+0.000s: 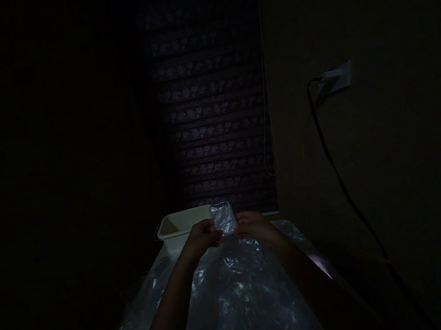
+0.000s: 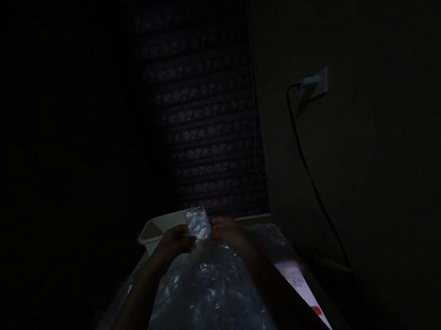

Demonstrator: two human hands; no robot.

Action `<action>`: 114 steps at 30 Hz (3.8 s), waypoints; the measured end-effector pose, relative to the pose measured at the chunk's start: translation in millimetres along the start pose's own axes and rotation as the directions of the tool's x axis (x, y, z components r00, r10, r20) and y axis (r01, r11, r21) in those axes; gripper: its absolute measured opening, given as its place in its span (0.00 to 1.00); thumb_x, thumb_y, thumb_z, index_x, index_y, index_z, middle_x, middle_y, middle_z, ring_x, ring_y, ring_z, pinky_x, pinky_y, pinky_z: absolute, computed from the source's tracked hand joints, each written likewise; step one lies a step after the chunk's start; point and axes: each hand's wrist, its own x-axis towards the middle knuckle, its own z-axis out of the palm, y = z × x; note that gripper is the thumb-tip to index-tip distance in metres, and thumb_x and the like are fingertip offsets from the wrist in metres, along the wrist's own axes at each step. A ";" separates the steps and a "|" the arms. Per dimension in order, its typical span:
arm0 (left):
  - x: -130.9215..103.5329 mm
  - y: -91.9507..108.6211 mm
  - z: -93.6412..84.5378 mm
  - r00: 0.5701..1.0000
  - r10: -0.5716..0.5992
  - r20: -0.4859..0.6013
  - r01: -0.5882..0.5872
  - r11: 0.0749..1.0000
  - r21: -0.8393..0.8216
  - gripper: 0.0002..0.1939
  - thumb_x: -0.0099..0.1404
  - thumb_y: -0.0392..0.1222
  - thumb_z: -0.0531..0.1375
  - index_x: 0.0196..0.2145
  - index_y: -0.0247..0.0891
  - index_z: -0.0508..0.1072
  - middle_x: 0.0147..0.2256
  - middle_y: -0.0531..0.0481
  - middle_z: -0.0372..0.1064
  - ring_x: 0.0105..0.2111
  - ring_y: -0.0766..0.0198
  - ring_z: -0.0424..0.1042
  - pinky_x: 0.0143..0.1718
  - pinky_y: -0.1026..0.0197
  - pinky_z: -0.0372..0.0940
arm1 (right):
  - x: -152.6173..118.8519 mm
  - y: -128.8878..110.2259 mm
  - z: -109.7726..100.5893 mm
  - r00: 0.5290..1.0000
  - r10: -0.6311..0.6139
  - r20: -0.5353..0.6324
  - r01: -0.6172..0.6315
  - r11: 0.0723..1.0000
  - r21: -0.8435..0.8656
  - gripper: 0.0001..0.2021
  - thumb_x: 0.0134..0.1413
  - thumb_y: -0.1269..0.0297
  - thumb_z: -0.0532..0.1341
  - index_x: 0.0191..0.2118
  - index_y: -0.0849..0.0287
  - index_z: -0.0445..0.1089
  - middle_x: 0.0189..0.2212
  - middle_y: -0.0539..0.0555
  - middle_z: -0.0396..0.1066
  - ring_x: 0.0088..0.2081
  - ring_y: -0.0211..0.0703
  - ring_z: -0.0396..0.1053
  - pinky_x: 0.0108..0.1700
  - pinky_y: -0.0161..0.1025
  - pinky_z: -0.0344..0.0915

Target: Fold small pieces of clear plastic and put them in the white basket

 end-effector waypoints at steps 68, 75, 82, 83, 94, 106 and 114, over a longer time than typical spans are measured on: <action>-7.5 1.3 -4.4 0.980 -0.099 0.173 0.083 0.992 0.095 0.17 0.40 0.39 0.58 0.30 0.34 0.60 0.20 0.52 0.64 0.21 0.66 0.66 0.21 0.65 0.59 | 4.7 0.8 -7.5 0.996 -0.031 -0.086 0.027 0.998 -0.049 0.09 0.27 0.63 0.58 0.20 0.64 0.64 0.14 0.46 0.60 0.17 0.30 0.57 0.21 0.30 0.53; -9.3 8.3 0.6 0.980 -0.031 0.195 0.058 0.990 -0.132 0.16 0.43 0.41 0.57 0.32 0.32 0.65 0.28 0.46 0.66 0.27 0.66 0.65 0.28 0.64 0.59 | 2.8 -1.8 -4.5 0.997 -0.034 -0.076 0.027 0.996 -0.088 0.10 0.27 0.62 0.58 0.20 0.64 0.64 0.13 0.47 0.60 0.16 0.30 0.57 0.20 0.30 0.52; 1.1 2.4 1.8 0.999 0.021 -0.042 -0.029 0.977 -0.213 0.17 0.38 0.39 0.60 0.29 0.30 0.65 0.21 0.51 0.64 0.19 0.72 0.62 0.21 0.69 0.57 | 2.0 -1.5 -5.3 0.997 -0.057 -0.057 0.052 0.994 -0.091 0.09 0.28 0.62 0.58 0.20 0.63 0.64 0.14 0.47 0.61 0.17 0.29 0.57 0.21 0.30 0.52; 1.8 1.6 1.3 0.997 0.020 -0.079 -0.037 0.975 -0.217 0.17 0.38 0.39 0.60 0.29 0.31 0.65 0.20 0.52 0.63 0.18 0.73 0.61 0.21 0.69 0.56 | 3.0 -0.6 -6.1 0.997 -0.057 -0.046 0.051 0.993 -0.109 0.09 0.28 0.63 0.58 0.19 0.63 0.64 0.14 0.46 0.60 0.16 0.29 0.56 0.20 0.29 0.51; 3.1 -3.4 -0.1 0.997 0.021 -0.069 -0.029 0.993 -0.112 0.13 0.39 0.39 0.59 0.25 0.30 0.65 0.18 0.53 0.62 0.17 0.74 0.59 0.18 0.70 0.54 | 5.3 -3.5 -5.4 0.990 -0.077 -0.122 0.057 0.986 -0.159 0.08 0.29 0.62 0.57 0.18 0.63 0.64 0.14 0.46 0.59 0.17 0.29 0.56 0.21 0.29 0.51; 2.8 -4.1 1.6 0.998 0.038 0.043 -0.026 0.967 -0.255 0.14 0.42 0.40 0.58 0.29 0.32 0.66 0.21 0.52 0.62 0.19 0.74 0.60 0.20 0.70 0.54 | 4.3 -2.9 -4.0 0.994 -0.073 -0.075 0.062 0.988 -0.143 0.08 0.29 0.62 0.58 0.17 0.63 0.63 0.13 0.46 0.59 0.16 0.28 0.54 0.21 0.29 0.50; 2.8 -4.1 0.9 0.998 0.053 -0.027 -0.056 0.994 -0.099 0.11 0.40 0.39 0.58 0.25 0.32 0.66 0.17 0.56 0.58 0.15 0.77 0.55 0.16 0.72 0.49 | 6.4 3.3 -5.8 0.995 -0.101 0.000 0.099 0.977 -0.189 0.09 0.29 0.63 0.58 0.22 0.64 0.66 0.15 0.47 0.61 0.17 0.29 0.55 0.20 0.29 0.50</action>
